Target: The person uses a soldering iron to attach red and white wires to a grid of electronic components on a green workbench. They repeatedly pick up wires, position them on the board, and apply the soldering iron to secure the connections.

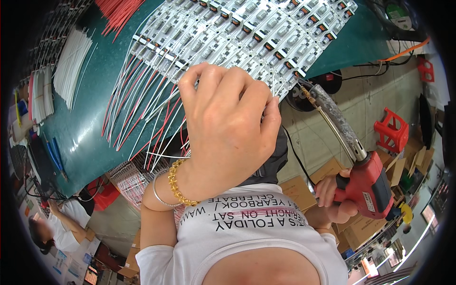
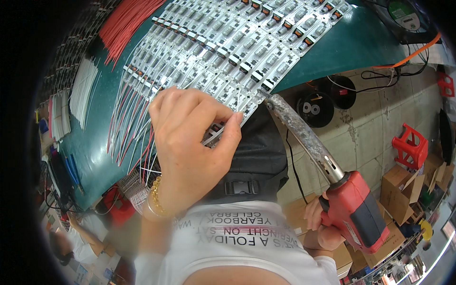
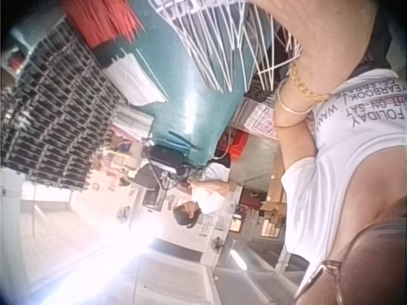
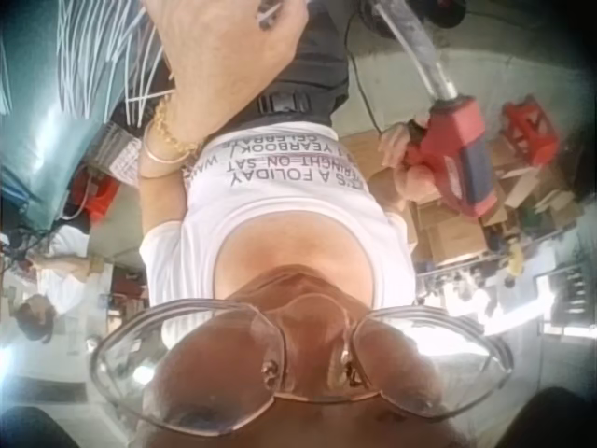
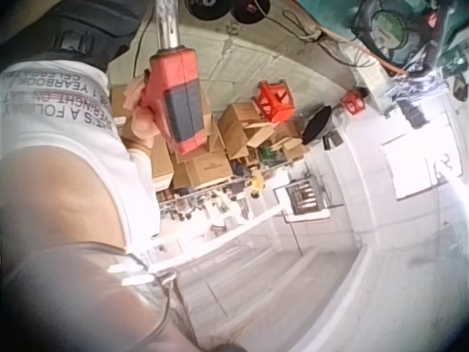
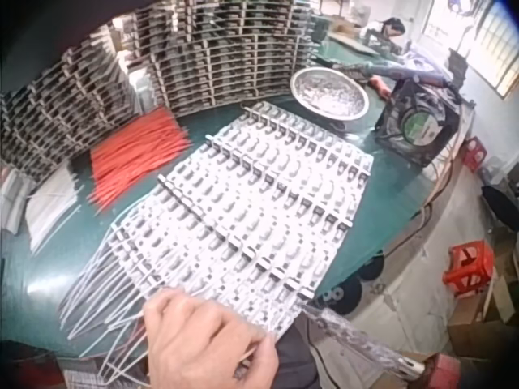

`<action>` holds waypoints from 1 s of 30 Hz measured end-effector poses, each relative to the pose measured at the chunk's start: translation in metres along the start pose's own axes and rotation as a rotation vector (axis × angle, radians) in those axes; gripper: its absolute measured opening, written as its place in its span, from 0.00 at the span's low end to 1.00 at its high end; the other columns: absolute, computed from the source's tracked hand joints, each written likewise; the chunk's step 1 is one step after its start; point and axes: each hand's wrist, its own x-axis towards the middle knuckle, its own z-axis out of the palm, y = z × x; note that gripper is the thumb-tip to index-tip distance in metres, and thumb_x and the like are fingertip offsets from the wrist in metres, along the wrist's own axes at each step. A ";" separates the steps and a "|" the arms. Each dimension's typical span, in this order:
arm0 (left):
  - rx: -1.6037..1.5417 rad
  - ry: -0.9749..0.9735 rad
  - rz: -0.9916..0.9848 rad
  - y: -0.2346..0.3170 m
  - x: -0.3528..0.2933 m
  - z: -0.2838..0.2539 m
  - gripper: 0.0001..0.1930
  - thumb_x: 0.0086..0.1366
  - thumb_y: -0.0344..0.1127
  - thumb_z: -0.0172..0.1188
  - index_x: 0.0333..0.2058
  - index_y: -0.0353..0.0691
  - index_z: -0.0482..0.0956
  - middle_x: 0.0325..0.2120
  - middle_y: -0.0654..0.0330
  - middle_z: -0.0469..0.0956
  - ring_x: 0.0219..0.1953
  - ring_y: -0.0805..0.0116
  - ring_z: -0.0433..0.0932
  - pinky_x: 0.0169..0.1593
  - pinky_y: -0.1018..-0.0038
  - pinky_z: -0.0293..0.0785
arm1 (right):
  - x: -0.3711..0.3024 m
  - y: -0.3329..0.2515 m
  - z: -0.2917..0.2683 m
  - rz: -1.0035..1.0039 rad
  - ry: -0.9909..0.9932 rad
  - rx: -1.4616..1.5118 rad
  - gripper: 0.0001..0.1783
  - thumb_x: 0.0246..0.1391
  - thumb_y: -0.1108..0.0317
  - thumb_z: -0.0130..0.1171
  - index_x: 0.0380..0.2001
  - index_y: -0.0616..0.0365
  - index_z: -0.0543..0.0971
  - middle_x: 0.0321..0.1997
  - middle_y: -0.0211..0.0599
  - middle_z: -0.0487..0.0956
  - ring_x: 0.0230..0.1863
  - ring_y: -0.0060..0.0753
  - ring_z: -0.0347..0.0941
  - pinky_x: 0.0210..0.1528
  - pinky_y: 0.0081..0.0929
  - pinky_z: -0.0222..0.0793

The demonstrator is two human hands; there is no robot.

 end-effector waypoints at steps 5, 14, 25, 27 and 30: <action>0.006 0.005 -0.006 0.001 -0.001 0.002 0.07 0.47 0.27 0.67 0.21 0.43 0.76 0.23 0.64 0.71 0.32 0.61 0.69 0.47 0.65 0.59 | 0.009 0.006 0.003 -0.037 -0.030 0.067 0.48 0.52 0.31 0.52 0.57 0.67 0.60 0.12 0.25 0.67 0.11 0.23 0.63 0.18 0.21 0.62; 0.230 0.066 0.068 -0.026 0.017 -0.051 0.10 0.46 0.30 0.68 0.28 0.40 0.76 0.27 0.58 0.70 0.35 0.55 0.69 0.43 0.58 0.65 | 0.056 0.018 0.011 -0.179 -0.130 0.225 0.43 0.58 0.37 0.49 0.57 0.69 0.58 0.11 0.25 0.64 0.09 0.21 0.58 0.15 0.21 0.60; 0.750 -0.045 0.189 -0.155 0.120 -0.039 0.07 0.50 0.35 0.57 0.26 0.39 0.78 0.27 0.56 0.75 0.34 0.60 0.72 0.38 0.61 0.65 | 0.085 0.023 0.029 -0.100 -0.138 0.282 0.31 0.64 0.50 0.49 0.58 0.64 0.59 0.12 0.29 0.61 0.11 0.24 0.57 0.16 0.25 0.60; 0.749 -0.059 0.244 -0.155 0.114 -0.042 0.05 0.49 0.33 0.57 0.24 0.39 0.77 0.23 0.58 0.75 0.31 0.63 0.73 0.37 0.65 0.64 | 0.088 0.010 0.039 -0.022 -0.226 0.244 0.32 0.64 0.53 0.49 0.62 0.62 0.56 0.14 0.29 0.62 0.14 0.27 0.58 0.19 0.28 0.60; 0.748 -0.012 0.263 -0.152 0.123 -0.034 0.04 0.47 0.33 0.58 0.22 0.39 0.77 0.21 0.59 0.75 0.28 0.64 0.74 0.37 0.67 0.64 | 0.093 0.006 0.037 0.024 -0.223 0.261 0.24 0.65 0.51 0.46 0.53 0.59 0.63 0.16 0.29 0.62 0.18 0.28 0.61 0.24 0.30 0.62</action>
